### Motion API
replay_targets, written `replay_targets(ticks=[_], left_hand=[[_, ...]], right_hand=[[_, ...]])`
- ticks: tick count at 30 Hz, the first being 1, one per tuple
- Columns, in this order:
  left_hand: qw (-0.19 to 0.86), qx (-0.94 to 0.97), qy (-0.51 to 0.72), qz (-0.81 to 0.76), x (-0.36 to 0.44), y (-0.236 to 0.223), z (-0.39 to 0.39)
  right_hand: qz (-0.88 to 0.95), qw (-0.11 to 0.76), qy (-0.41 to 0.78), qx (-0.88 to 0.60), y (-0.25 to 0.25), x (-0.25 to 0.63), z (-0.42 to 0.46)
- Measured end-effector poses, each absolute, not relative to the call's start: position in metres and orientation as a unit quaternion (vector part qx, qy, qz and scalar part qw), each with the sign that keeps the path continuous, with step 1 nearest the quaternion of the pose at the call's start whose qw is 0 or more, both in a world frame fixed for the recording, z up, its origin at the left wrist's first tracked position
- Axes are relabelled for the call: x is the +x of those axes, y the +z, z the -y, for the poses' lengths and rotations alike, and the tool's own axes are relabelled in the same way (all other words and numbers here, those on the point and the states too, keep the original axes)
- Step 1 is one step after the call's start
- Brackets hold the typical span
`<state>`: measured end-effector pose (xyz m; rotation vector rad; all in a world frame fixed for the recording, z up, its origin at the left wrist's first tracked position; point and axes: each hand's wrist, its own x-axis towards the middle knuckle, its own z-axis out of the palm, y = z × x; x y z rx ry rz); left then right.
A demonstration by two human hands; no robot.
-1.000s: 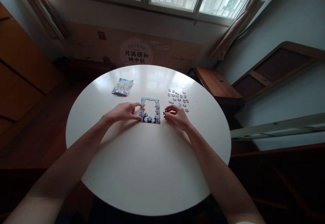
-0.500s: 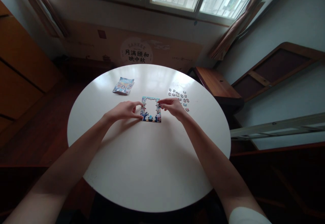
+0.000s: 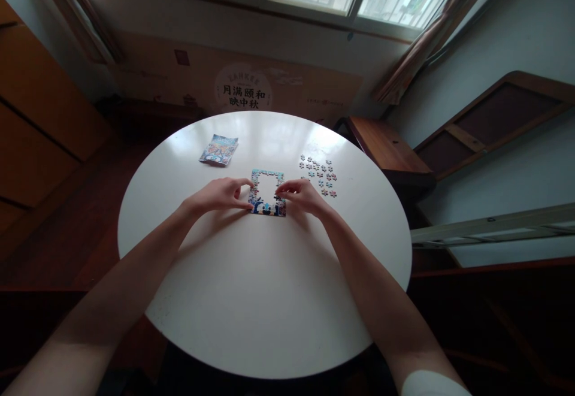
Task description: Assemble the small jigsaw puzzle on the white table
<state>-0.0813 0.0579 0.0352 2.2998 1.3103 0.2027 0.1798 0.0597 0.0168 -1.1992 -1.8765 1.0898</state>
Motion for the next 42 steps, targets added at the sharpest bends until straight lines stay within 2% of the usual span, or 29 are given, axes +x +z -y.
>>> replay_targets(ticks=[6,16,31,42], left_hand=[[0.236,0.841,0.072,-0.482,-0.081,0.035,-0.058],[0.23,0.842,0.065,-0.483,-0.08,0.038,-0.056],[0.226,0.843,0.065,-0.484,-0.079,0.038,-0.056],[0.228,0.844,0.067,-0.48,-0.081,0.035,-0.057]], right_hand=[[0.733,0.294,0.384,-0.478,0.015,0.178,-0.058],[0.718,0.29,0.416,-0.476,0.011,0.176,-0.056],[0.747,0.285,0.363,-0.478,0.002,0.174,-0.056],[0.759,0.294,0.295,-0.5,0.013,0.183,-0.055]])
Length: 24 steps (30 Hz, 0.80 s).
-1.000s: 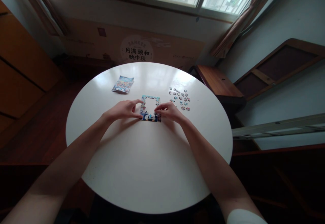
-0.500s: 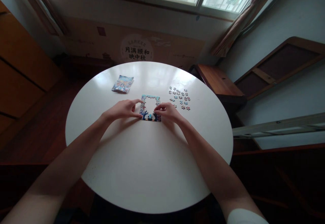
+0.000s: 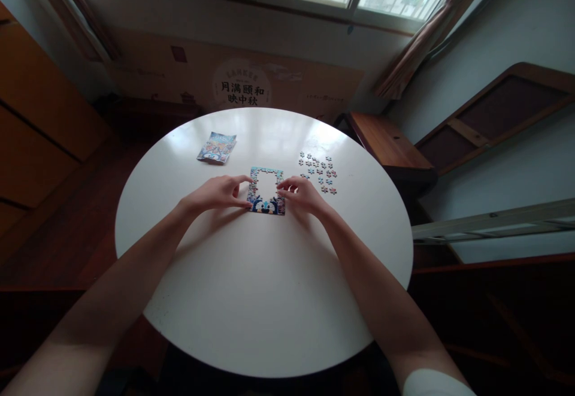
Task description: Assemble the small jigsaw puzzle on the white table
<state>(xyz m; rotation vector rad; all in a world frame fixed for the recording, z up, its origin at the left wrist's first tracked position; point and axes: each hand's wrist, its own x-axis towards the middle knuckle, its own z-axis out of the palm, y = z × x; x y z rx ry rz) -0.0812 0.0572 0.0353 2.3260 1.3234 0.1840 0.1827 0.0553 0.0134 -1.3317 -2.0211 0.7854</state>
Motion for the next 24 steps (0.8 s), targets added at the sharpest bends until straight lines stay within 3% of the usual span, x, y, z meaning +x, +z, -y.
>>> replay_targets(ticks=[9,24], left_hand=[[0.234,0.842,0.065,-0.482,-0.082,0.035,-0.057],[0.233,0.842,0.071,-0.482,-0.081,0.035,-0.058]], right_hand=[[0.732,0.316,0.308,-0.519,0.019,0.205,-0.061],[0.784,0.283,0.301,-0.464,0.012,0.174,-0.043]])
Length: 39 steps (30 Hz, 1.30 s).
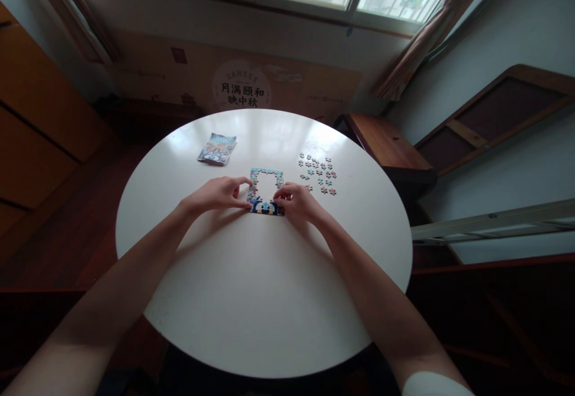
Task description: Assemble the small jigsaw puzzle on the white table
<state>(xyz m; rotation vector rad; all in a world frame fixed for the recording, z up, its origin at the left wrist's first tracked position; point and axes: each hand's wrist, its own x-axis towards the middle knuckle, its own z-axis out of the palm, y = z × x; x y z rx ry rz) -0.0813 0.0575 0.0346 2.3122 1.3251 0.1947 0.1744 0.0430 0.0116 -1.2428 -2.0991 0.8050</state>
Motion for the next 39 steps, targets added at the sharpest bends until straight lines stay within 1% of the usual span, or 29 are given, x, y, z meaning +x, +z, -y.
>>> replay_targets(ticks=[9,14,16,21,24,36,39], left_hand=[[0.232,0.84,0.069,-0.486,-0.081,0.034,-0.058],[0.233,0.839,0.069,-0.487,-0.081,0.035,-0.058],[0.233,0.838,0.067,-0.488,-0.081,0.035,-0.058],[0.232,0.84,0.065,-0.486,-0.08,0.037,-0.057],[0.227,0.842,0.061,-0.486,-0.08,0.037,-0.057],[0.217,0.841,0.061,-0.492,-0.079,0.035,-0.057],[0.219,0.841,0.058,-0.491,-0.079,0.035,-0.057]], right_hand=[[0.798,0.272,0.294,-0.45,0.008,0.17,-0.043],[0.796,0.281,0.283,-0.455,0.021,0.18,-0.043],[0.799,0.259,0.29,-0.459,0.028,0.186,-0.042],[0.806,0.159,0.32,-0.472,0.036,0.19,-0.037],[0.807,0.125,0.315,-0.483,0.035,0.188,-0.036],[0.809,0.108,0.318,-0.482,0.035,0.191,-0.037],[0.799,0.098,0.312,-0.505,0.039,0.199,-0.039]])
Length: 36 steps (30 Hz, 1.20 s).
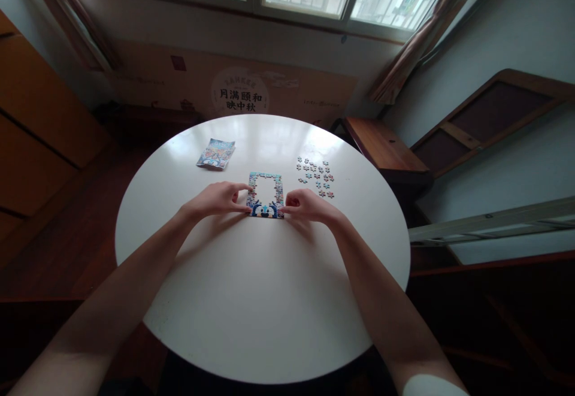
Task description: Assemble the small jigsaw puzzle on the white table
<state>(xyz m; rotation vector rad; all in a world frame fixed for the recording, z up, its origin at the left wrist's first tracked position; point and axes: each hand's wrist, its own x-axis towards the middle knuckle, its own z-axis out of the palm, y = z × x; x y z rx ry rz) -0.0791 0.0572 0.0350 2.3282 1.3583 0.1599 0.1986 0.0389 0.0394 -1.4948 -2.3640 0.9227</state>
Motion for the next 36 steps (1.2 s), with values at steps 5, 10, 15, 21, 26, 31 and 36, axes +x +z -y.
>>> replay_targets(ticks=[5,10,15,21,26,31,36], left_hand=[[0.22,0.844,0.057,-0.486,-0.0795,0.0356,-0.0571],[0.21,0.848,0.057,-0.483,-0.0803,0.0349,-0.0572],[0.194,0.847,0.066,-0.49,-0.0789,0.0331,-0.0568],[0.162,0.841,0.105,-0.506,-0.0782,0.0319,-0.058],[0.155,0.83,0.08,-0.53,-0.0776,0.0342,-0.0568],[0.18,0.829,0.054,-0.526,-0.0766,0.0358,-0.0553],[0.186,0.833,0.052,-0.519,-0.0773,0.0353,-0.0559]], right_hand=[[0.773,0.051,0.307,-0.552,0.046,0.2104,-0.0399],[0.769,0.027,0.324,-0.551,0.0459,0.2096,-0.0385],[0.782,0.029,0.286,-0.554,0.0443,0.2072,-0.0385],[0.78,0.036,0.291,-0.553,0.0449,0.2064,-0.0373],[0.78,0.041,0.291,-0.552,0.0456,0.2055,-0.0362],[0.783,0.043,0.287,-0.55,0.0424,0.2062,-0.0371],[0.784,0.047,0.286,-0.549,0.0403,0.2062,-0.0381]])
